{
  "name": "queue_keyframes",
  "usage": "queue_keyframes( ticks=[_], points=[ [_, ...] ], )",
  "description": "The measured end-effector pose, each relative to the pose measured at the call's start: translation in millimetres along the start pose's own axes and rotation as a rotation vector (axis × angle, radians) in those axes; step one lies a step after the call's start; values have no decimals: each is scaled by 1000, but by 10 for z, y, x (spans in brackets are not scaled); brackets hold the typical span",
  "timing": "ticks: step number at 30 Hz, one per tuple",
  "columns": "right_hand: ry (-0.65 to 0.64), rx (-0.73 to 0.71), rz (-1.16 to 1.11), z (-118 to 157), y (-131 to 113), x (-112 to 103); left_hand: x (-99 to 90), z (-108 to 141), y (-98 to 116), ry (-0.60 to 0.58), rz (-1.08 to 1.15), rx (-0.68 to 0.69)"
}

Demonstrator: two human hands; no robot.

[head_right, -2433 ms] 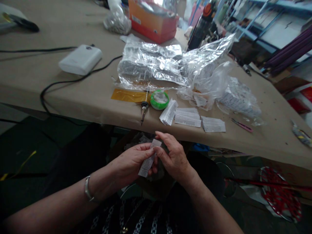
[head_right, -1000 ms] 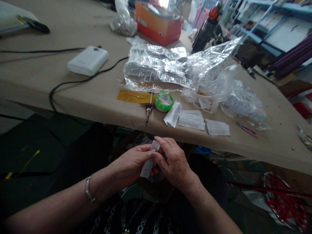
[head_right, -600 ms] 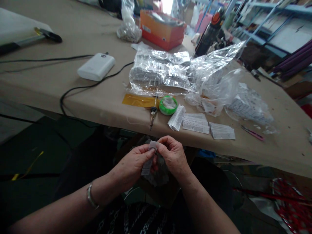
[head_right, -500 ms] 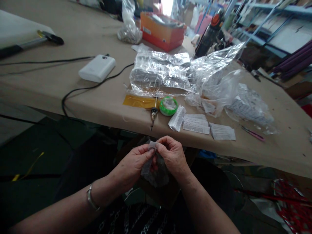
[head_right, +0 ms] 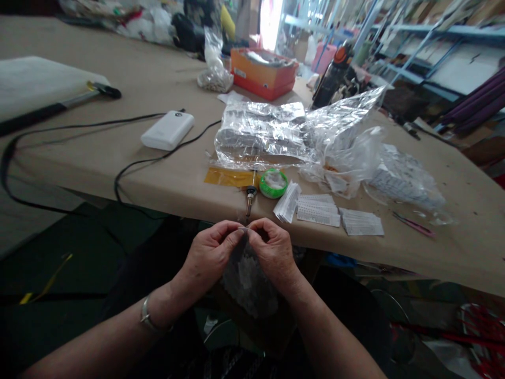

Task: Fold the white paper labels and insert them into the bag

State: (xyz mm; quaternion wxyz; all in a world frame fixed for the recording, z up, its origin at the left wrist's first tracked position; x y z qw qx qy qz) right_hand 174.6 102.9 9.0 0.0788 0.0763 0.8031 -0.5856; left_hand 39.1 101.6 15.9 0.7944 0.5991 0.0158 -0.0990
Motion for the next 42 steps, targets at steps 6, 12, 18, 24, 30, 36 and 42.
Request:
queue_keyframes(
  ticks=[6, 12, 18, 24, 30, 36, 42],
  points=[
    [23, -61, 84, -23, 3, -18, -23, -53, 47, 49, -74, 81],
    [16, -99, 122, -40, 14, -30, -13, -75, 42, 52, -93, 109],
    [7, -135, 162, -67, 6, -23, -9, -107, 30, 59, -136, 154],
    [16, -175, 187, -78, -18, -26, 0, -143, 36, 52, -124, 153],
    [39, -192, 202, -97, -8, -22, 3, -183, 38, 94, -134, 157],
    [-63, -221, 262, 75, -115, -116, -20, -77, -24, 59, -143, 154],
    [-22, -528, 732, 185, -374, -575, -143, -82, -269, 122, -211, 58]
  ],
)
Point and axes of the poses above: each hand's wrist, its own z-axis away from the middle knuckle, its own x-axis out of the palm, y = z × x, the point moved 5 cm from there along -z, towards the middle knuckle, and after that the axes turned 14 degrees about -x, right-handed, at the moved point
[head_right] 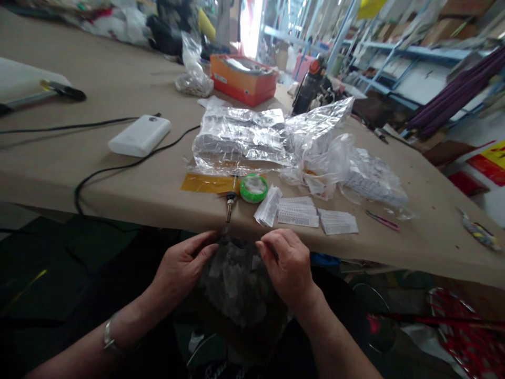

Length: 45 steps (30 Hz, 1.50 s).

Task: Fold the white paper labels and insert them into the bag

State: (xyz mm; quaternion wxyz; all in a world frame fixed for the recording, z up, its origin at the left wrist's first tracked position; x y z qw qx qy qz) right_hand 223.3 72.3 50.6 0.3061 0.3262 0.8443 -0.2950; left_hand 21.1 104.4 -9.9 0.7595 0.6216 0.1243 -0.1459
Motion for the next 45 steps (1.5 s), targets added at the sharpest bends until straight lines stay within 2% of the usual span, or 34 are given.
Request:
queue_keyframes(
  ticks=[2, 4, 7, 12, 15, 17, 19, 21, 23, 26, 28, 32, 34, 37, 45],
  points=[
    [-19, -62, 232, 2, 100, -51, 6, -6, -92, -4, -7, -31],
    [-119, -81, 399, 22, 207, 16, 41, 14, -162, -45, -6, -55],
    [-205, -78, 492, 89, 305, 155, 103, 76, -210, -98, 1, -66],
    [-44, -115, 442, 136, 334, 145, 218, 124, -144, -165, 47, -81],
    [59, -154, 353, 106, 331, 58, 345, 131, -42, -251, 140, -156],
    [115, -181, 298, 99, 289, -8, 473, 159, 33, -356, 274, -270],
    [137, -216, 253, 123, 193, -59, 628, 213, 119, -498, 502, -425],
    [120, -252, 206, 180, 52, -85, 780, 271, 235, -644, 763, -557],
    [71, -281, 154, 253, -102, -88, 887, 291, 356, -730, 965, -607],
    [-19, -309, 81, 334, -251, -78, 963, 250, 432, -695, 1072, -622],
    [-51, -299, 58, 336, -225, -91, 982, 223, 419, -641, 1063, -637],
    [-50, -104, 209, 257, 155, -163, 975, 231, 342, -573, 901, -678],
    [-111, -1, 343, 238, 359, -163, 963, 246, 308, -547, 808, -701],
    [-175, 15, 426, 260, 502, -129, 968, 250, 297, -543, 745, -702],
    [105, 13, 246, 357, 596, -216, 1046, 221, 298, -568, 707, -719]
  ],
)
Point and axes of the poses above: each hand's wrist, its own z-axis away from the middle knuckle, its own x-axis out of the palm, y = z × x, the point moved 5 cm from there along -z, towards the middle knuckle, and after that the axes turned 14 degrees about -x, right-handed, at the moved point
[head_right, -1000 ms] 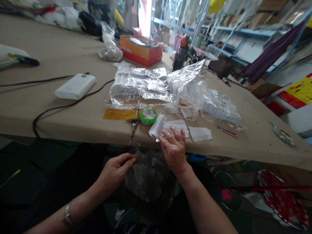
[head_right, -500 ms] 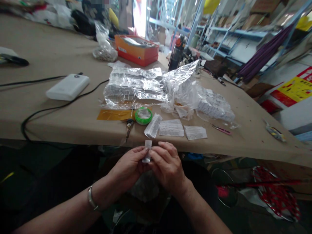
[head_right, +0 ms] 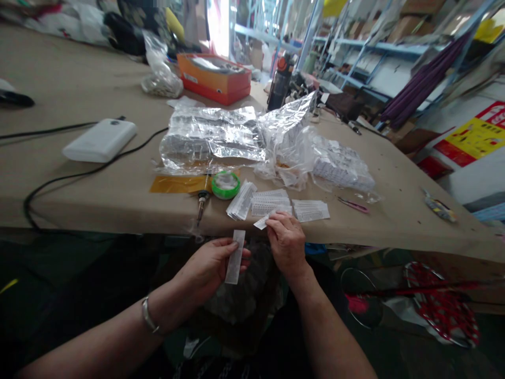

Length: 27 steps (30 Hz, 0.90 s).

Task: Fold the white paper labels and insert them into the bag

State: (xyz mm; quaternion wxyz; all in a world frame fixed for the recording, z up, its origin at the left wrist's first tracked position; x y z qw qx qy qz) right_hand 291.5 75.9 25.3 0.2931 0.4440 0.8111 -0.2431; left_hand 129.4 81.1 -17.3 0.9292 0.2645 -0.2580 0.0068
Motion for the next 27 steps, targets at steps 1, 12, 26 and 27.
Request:
queue_keyframes(
  ticks=[1, 12, 26, 27],
  points=[
    [41, 7, -38, 1, -14, -24, 11, -2, 3, -10, 1, -7],
    [-100, -313, -355, 92, -611, 24, 159, 96, 72, -228, 125, 19],
    [-61, -128, -107, 149, -203, -254, 112, 72, -1, -99, 3, -61],
    [-39, -46, 18, 185, -44, -315, 94, 79, 0, -67, -14, -73]
  ],
)
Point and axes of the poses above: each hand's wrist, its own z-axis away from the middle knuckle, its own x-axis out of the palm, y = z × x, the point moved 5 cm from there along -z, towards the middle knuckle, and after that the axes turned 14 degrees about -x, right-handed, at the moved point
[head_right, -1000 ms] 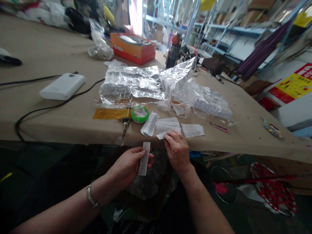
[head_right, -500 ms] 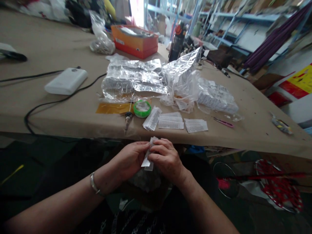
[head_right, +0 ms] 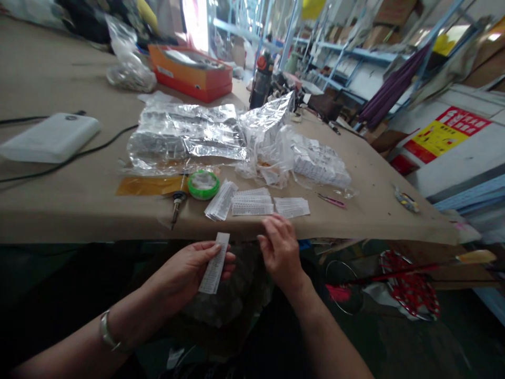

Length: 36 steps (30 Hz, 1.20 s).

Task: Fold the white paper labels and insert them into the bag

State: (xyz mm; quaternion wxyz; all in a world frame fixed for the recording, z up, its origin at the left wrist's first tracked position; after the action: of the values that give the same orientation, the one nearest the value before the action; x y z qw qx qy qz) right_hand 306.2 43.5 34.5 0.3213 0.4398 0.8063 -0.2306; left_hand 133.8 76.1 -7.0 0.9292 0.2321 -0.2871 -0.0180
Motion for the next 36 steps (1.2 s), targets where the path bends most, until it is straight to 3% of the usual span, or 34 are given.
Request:
queue_keyframes(
  ticks=[3, 6, 11, 15, 19, 21, 23, 26, 30, 36],
  points=[
    [-101, 161, 304, 174, 384, -70, -42, 4, -16, 39, -15, -22],
    [-204, 146, 383, 327, 548, -38, -64, -13, -52, 28, -18, -33],
    [-72, 95, 324, 418, 652, -98, -72, 5, -60, 24, -28, -34],
    [113, 158, 183, 358, 667, -240, -88, 28, -44, 43, -33, -27],
    [333, 180, 16, 175, 278, -319, -97, 18, -71, 49, -6, -41],
    [271, 73, -139, 35, -69, -201, -82, 13, -86, 17, 21, -42],
    [121, -89, -257, -70, -438, -8, -64, 18, -80, -43, 55, -12],
    [-17, -257, -273, -99, -808, 256, -96, 46, -44, -82, 130, 63],
    [-95, -336, -228, -65, -945, 443, -217, 93, -22, -14, 251, 97],
    [-146, -379, -237, -97, -973, 454, -259, 127, -37, 6, 298, 116]
  ],
)
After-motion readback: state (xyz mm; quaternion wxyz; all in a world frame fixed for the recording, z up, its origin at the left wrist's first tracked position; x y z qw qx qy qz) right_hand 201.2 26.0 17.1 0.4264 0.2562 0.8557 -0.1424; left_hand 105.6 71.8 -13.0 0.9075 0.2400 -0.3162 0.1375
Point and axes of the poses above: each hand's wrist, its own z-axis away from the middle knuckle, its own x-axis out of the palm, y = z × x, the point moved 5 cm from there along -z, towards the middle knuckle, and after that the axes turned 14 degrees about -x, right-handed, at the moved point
